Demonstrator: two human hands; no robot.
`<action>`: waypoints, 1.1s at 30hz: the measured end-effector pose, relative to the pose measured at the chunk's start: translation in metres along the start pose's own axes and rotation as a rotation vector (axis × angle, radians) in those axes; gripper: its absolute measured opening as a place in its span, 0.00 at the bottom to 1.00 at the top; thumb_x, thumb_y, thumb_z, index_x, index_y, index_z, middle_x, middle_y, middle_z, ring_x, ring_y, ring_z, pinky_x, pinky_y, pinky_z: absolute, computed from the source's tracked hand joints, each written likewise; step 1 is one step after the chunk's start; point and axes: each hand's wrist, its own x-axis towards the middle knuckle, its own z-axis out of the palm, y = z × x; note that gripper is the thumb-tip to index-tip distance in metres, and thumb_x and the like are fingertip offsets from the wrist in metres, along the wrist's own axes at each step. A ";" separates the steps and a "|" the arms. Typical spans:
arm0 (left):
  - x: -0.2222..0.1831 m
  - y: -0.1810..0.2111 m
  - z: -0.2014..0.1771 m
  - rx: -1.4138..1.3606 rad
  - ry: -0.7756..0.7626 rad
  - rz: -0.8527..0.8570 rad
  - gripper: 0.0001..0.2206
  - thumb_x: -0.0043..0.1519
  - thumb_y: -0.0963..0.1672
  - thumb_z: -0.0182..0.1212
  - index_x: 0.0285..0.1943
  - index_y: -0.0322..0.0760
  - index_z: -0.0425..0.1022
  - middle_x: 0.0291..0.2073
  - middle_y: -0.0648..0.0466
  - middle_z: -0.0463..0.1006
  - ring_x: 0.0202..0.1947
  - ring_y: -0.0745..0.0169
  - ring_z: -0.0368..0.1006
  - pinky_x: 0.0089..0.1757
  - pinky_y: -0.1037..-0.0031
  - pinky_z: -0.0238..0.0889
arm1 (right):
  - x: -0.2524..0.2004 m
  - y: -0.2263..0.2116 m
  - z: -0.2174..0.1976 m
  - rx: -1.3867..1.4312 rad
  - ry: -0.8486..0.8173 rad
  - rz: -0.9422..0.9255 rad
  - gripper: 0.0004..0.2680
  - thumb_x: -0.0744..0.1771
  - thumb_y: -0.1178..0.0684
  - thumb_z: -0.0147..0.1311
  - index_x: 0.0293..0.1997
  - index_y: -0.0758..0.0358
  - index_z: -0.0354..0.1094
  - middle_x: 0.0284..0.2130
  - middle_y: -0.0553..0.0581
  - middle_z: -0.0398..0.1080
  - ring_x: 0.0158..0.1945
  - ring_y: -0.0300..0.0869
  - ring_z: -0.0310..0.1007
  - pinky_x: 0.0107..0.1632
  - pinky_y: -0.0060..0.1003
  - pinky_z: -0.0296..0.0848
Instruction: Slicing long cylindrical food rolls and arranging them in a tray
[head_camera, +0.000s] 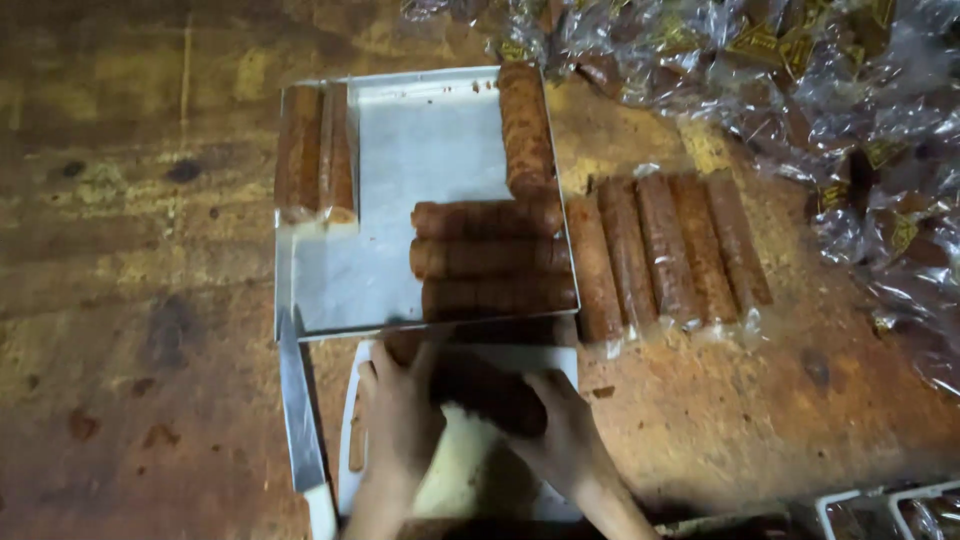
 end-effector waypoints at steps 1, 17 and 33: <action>0.016 0.007 -0.016 -0.044 0.064 0.077 0.48 0.36 0.30 0.47 0.71 0.60 0.65 0.56 0.42 0.57 0.53 0.32 0.55 0.41 0.45 0.68 | 0.012 -0.018 -0.005 0.088 0.154 -0.101 0.21 0.59 0.51 0.69 0.58 0.55 0.71 0.52 0.56 0.76 0.56 0.48 0.74 0.59 0.37 0.69; 0.414 0.106 -0.027 0.433 -0.189 0.537 0.27 0.65 0.34 0.48 0.68 0.62 0.70 0.74 0.41 0.52 0.74 0.16 0.34 0.64 0.24 0.31 | 0.308 0.017 -0.029 -0.669 0.242 0.010 0.25 0.58 0.44 0.71 0.56 0.51 0.59 0.54 0.61 0.57 0.34 0.63 0.78 0.34 0.60 0.78; 0.225 -0.008 -0.072 -0.866 0.484 0.312 0.05 0.59 0.39 0.57 0.39 0.44 0.70 0.34 0.58 0.77 0.39 0.67 0.71 0.44 0.76 0.64 | 0.376 -0.037 0.098 0.764 -0.007 -0.138 0.05 0.62 0.51 0.57 0.35 0.56 0.66 0.21 0.50 0.68 0.25 0.40 0.72 0.27 0.32 0.61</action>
